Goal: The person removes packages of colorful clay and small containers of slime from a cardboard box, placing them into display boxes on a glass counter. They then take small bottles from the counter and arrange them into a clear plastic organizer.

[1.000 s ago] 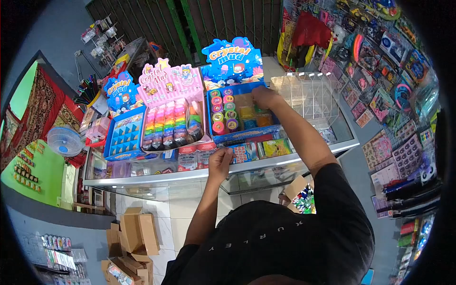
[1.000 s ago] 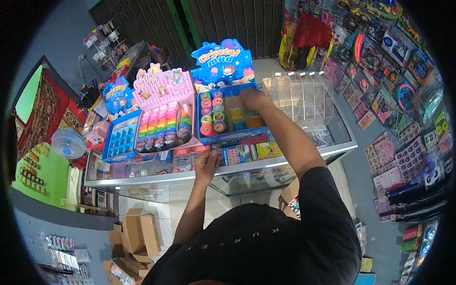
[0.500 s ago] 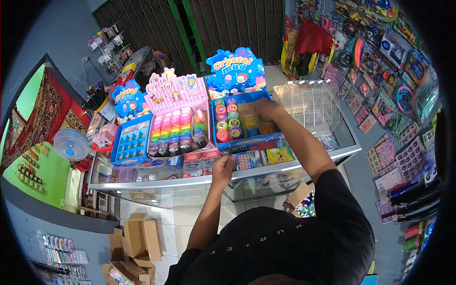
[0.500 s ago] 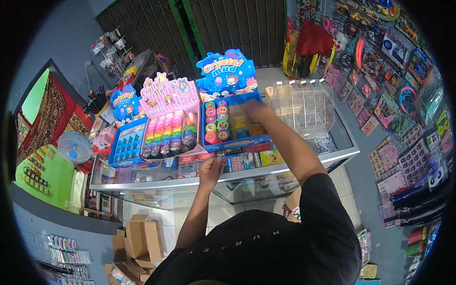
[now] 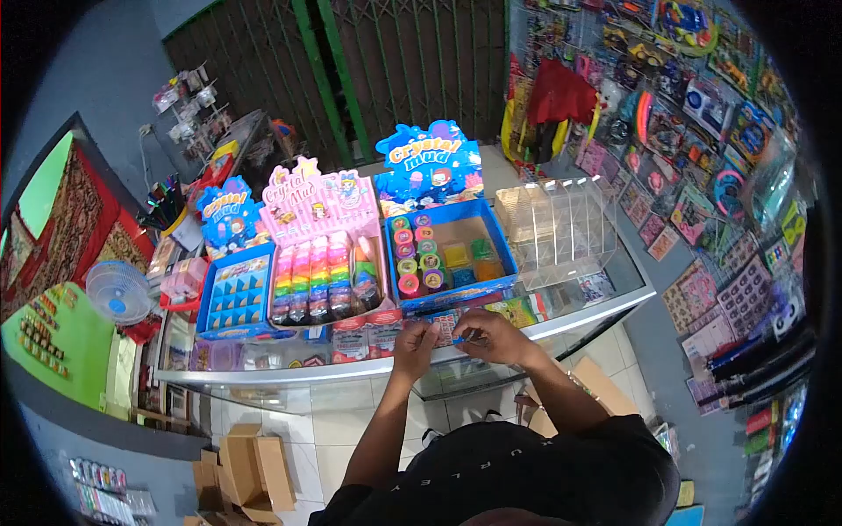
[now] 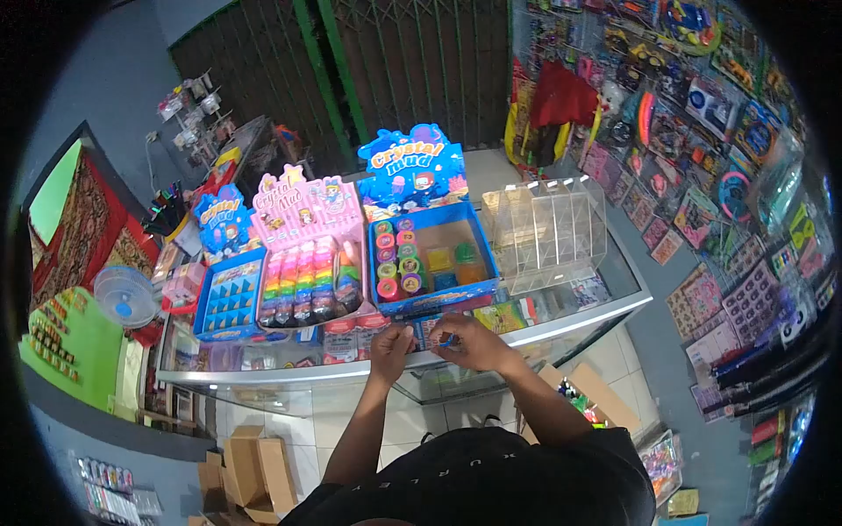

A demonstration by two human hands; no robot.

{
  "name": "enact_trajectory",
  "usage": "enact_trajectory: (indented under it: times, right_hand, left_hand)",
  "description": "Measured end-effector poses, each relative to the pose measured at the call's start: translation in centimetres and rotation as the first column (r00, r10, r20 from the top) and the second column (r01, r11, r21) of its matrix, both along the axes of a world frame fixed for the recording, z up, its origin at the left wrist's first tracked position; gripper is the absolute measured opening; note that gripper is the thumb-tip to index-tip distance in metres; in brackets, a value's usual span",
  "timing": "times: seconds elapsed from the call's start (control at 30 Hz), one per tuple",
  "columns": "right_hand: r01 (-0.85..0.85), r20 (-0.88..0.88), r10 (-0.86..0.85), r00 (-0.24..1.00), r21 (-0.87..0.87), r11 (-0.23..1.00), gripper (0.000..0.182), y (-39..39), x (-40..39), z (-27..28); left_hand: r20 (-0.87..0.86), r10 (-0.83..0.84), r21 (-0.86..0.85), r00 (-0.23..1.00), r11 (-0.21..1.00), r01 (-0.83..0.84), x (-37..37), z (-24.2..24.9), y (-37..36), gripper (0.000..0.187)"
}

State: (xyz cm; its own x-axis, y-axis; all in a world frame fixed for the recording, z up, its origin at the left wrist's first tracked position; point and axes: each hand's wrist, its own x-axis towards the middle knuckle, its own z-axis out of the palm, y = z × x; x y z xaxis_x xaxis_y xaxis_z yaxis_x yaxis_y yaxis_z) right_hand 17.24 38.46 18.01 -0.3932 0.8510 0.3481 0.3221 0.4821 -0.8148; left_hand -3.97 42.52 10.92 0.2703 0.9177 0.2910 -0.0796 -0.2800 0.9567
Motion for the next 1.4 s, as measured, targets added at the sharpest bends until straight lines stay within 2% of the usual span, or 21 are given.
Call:
enact_trajectory:
  times: [0.03, 0.07, 0.17, 0.3, 0.33, 0.43, 0.47, 0.57, 0.7, 0.8, 1.03, 1.07, 1.13, 1.17, 1.23, 1.27, 1.37, 1.4]
  right_hand:
    - [0.057, -0.051, -0.061, 0.997, -0.081, 0.995, 0.019, -0.7, 0.0, -0.5]
    - [0.112, -0.052, -0.115, 0.992, -0.062, 0.992, 0.015, -0.7, 0.5, -2.6]
    - [0.272, -0.142, -0.282, 0.949, -0.085, 0.959, 0.015, -0.8, 0.7, -4.2]
    - [0.307, -0.096, -0.307, 0.947, -0.014, 0.952, 0.009, -0.8, 0.3, -4.4]
    - [0.315, -0.094, -0.319, 0.943, -0.051, 0.948, 0.007, -1.3, 0.1, -4.1]
    - [0.377, -0.009, -0.377, 0.926, 0.044, 0.925, 0.009, -2.3, -1.1, -3.2]
    - [0.376, 0.042, -0.381, 0.924, 0.089, 0.922, 0.012, -2.7, -1.4, -3.0]
    - [0.444, 0.014, -0.455, 0.890, 0.198, 0.874, 0.012, -3.7, -2.2, -3.9]
    - [0.497, -0.041, -0.500, 0.865, 0.219, 0.840, 0.011, -5.1, -2.3, -4.3]
    - [0.464, -0.032, -0.467, 0.884, 0.181, 0.867, 0.010, -5.8, -1.9, -4.5]
    - [0.359, 0.035, -0.367, 0.930, 0.145, 0.922, 0.014, -8.7, 0.3, -5.2]
    - [0.306, 0.078, -0.331, 0.940, 0.230, 0.924, 0.016, -9.6, 1.3, -5.7]
    - [0.232, 0.200, -0.241, 0.950, 0.066, 0.970, 0.015, -12.9, 4.5, -7.1]
    - [0.202, 0.250, -0.190, 0.950, -0.024, 0.979, 0.015, -14.9, 6.2, -8.0]
    - [0.284, 0.306, -0.242, 0.921, -0.102, 0.953, 0.013, -19.1, 9.7, -11.3]
    - [0.330, 0.335, -0.266, 0.904, -0.149, 0.932, 0.014, -21.5, 11.5, -13.4]
    - [0.491, 0.399, -0.362, 0.842, -0.293, 0.820, 0.014, -28.8, 16.1, -20.8]
    - [0.513, 0.349, -0.418, 0.839, -0.252, 0.821, 0.013, -31.1, 17.5, -21.7]
  left_hand:
    - [-0.006, -0.021, -0.009, 1.000, 1.000, 0.021, -0.2, -0.1, 0.0, 0.029]
    - [0.007, -0.057, -0.019, 0.998, 0.998, 0.057, -0.5, -1.1, 0.3, 0.028]
    - [0.073, -0.083, -0.007, 0.994, 0.997, 0.083, -0.1, 0.9, -0.4, 0.027]
    - [0.063, -0.096, -0.012, 0.993, 0.995, 0.097, -0.2, 1.4, -1.0, 0.026]
    - [0.030, -0.140, 0.014, 0.990, 0.990, 0.139, -0.8, 1.2, -0.8, 0.020]
    - [0.066, -0.195, 0.091, 0.979, 0.978, 0.189, -0.8, 1.2, -1.2, 0.021]
    - [-0.001, -0.207, 0.161, 0.978, 0.966, 0.204, -0.9, 1.2, -0.9, 0.021]
    - [-0.119, -0.193, 0.294, 0.974, 0.930, 0.221, -0.8, 2.8, -1.2, 0.021]
    - [-0.230, -0.217, 0.260, 0.949, 0.926, 0.275, -0.4, 2.4, -1.5, 0.022]
    - [-0.260, -0.200, 0.257, 0.945, 0.929, 0.267, 0.1, 3.1, -2.1, 0.023]
    - [-0.490, 0.076, 0.594, 0.868, 0.758, 0.269, 2.8, 2.9, -3.0, 0.021]
    - [-0.498, 0.148, 0.644, 0.854, 0.722, 0.251, 3.3, 2.8, -3.4, 0.021]
    - [-0.474, 0.247, 0.712, 0.845, 0.672, 0.203, 4.1, 2.5, -4.1, 0.022]
    - [-0.433, 0.263, 0.711, 0.862, 0.688, 0.147, 4.4, 1.2, -4.4, 0.023]
    - [-0.424, 0.274, 0.648, 0.863, 0.757, 0.078, 5.4, -0.2, -6.6, 0.024]
    - [-0.491, 0.271, 0.615, 0.828, 0.781, 0.109, 6.0, 0.0, -8.4, 0.024]
    - [-0.466, -0.071, 0.295, 0.882, 0.927, 0.230, 9.3, -4.0, -13.9, 0.026]
    - [-0.549, -0.201, 0.154, 0.811, 0.930, 0.335, 10.3, -5.5, -15.6, 0.026]
